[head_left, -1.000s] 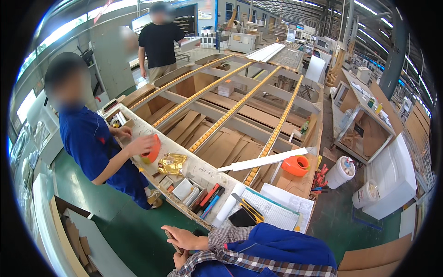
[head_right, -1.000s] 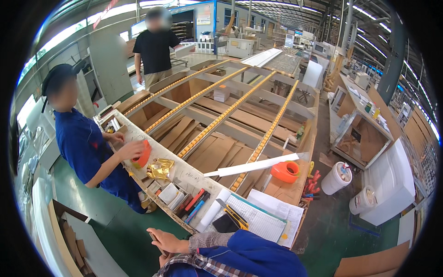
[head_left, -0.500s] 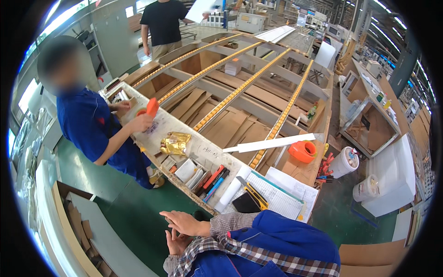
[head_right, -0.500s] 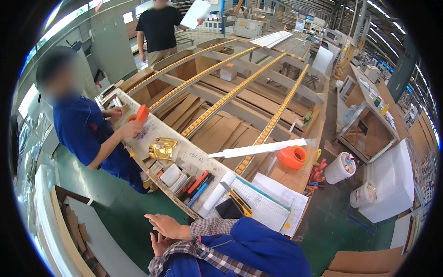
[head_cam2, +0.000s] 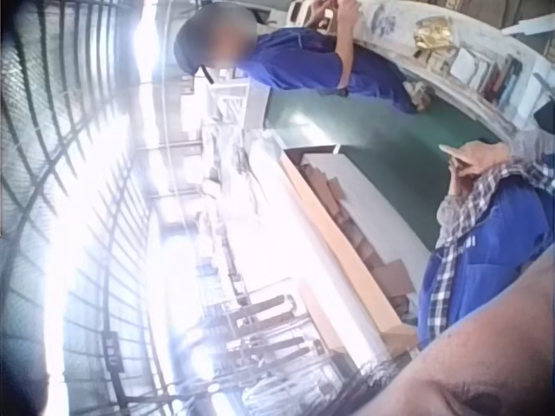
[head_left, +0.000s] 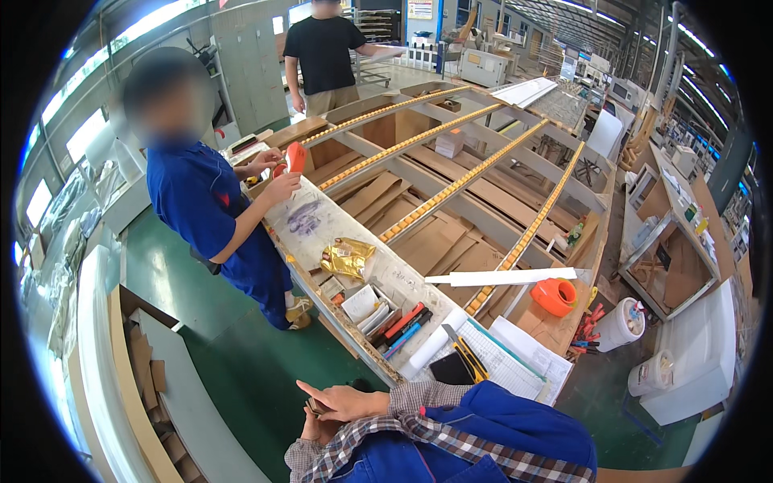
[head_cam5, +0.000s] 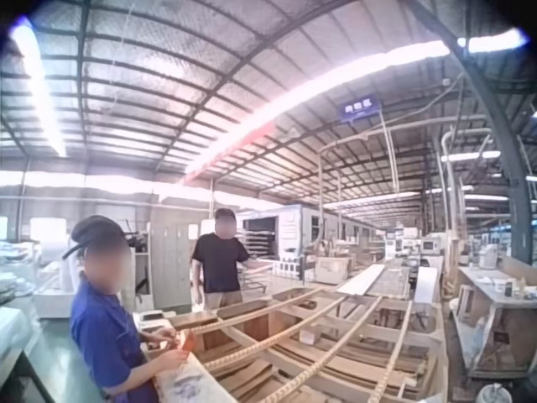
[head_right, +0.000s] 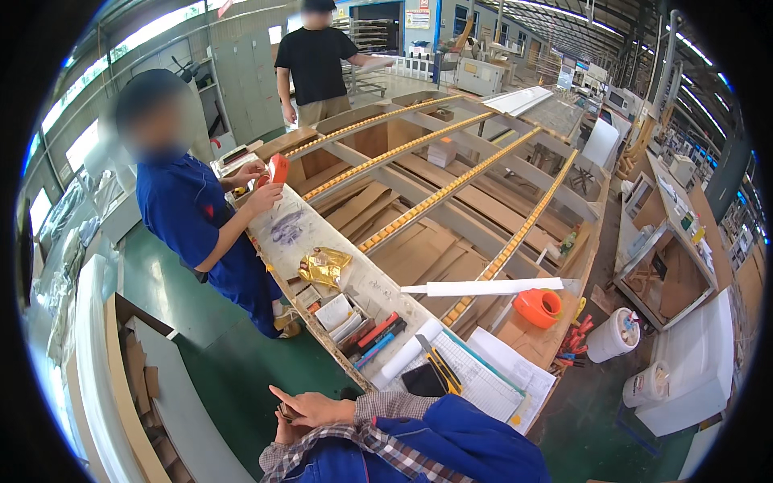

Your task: The person handles small wooden pieces at a workbench, repeatedly picking them up, turning them over, and placing them back down. Another worker across the table also handles wood and tools. The camera wearer's actions remain repetitive without a clear final assembly state shown.

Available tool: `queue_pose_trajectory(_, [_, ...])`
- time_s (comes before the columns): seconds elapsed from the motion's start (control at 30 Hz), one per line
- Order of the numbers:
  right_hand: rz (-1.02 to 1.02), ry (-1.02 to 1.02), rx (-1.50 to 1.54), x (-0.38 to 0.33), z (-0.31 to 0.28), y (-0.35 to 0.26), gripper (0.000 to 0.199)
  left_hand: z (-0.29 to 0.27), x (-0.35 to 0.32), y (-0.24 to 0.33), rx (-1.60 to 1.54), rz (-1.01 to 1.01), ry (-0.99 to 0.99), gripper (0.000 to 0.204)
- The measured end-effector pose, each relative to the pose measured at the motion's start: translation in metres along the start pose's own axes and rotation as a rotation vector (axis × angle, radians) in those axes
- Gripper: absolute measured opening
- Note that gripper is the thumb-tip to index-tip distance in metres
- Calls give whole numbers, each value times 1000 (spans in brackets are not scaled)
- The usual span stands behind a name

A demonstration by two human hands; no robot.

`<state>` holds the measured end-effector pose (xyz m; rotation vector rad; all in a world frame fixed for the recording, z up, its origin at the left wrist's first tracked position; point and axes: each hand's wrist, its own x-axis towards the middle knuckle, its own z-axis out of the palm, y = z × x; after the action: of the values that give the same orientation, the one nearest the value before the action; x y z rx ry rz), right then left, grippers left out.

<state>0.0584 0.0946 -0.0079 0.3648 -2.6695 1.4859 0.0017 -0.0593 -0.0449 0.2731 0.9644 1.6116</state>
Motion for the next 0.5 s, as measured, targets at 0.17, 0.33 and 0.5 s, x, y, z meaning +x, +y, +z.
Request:
queue_pose_trajectory(0.17, [25,-4,8,-2,0,0,87,3,3,-3,-45,27,5,98])
queue_pose_trajectory(0.33, [-54,-21,7,0,5,6,88,-6,4,-2,1,38,-5,100])
queue_pose_trajectory(0.5, [-74,27,-21,2,13,11,82,-2,-2,1,-22,30,105,92])
